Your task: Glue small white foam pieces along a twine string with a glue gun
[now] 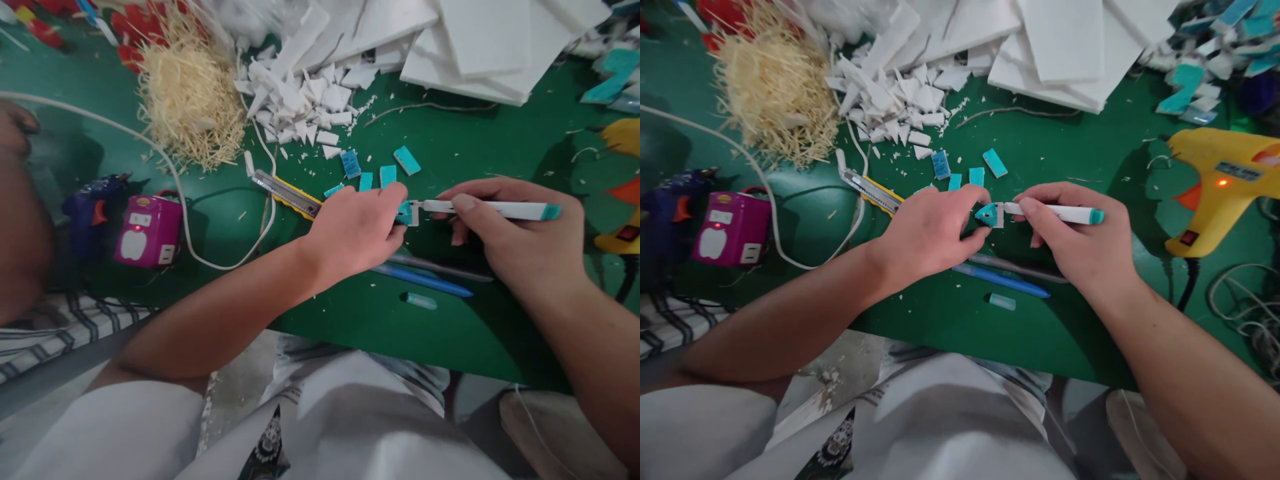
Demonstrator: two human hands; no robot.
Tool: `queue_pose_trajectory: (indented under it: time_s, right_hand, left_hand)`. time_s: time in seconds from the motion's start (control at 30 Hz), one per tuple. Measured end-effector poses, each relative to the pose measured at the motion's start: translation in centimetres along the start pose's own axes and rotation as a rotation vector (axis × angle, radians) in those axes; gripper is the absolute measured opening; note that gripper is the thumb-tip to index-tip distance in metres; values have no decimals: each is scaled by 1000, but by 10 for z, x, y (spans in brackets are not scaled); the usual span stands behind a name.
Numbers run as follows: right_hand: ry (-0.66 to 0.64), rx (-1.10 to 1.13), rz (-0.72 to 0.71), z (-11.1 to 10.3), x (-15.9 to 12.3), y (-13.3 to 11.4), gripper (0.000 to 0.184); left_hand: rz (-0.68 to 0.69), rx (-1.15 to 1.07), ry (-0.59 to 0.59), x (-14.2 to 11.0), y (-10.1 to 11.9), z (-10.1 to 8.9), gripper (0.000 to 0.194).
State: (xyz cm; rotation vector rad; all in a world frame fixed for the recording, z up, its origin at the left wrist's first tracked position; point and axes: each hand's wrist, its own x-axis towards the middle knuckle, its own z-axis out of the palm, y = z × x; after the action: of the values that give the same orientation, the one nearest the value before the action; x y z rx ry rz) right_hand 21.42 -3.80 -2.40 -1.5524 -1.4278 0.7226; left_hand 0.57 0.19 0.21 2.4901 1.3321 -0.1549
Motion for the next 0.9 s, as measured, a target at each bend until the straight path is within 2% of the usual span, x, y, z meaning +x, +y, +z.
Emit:
queue_pose_trajectory:
  time_s: [0.13, 0.33, 0.43, 0.57, 0.9]
  right_hand:
    - [-44, -6, 79, 0, 2, -7, 18]
    - [-17, 2, 104, 2, 3, -19, 11]
    - [-38, -21, 112, 0, 2, -16, 16]
    - [0, 21, 40, 0, 2, -9, 13]
    - [-58, -12, 157, -1, 3, -22, 15]
  left_hand:
    - [1, 2, 5, 0, 0, 1, 33]
    - [10, -24, 41, -1, 0, 2, 30]
    - [13, -28, 48, -1, 0, 2, 28]
    - [10, -25, 40, -1, 0, 1, 29]
    - [4, -9, 22, 0, 0, 1, 32]
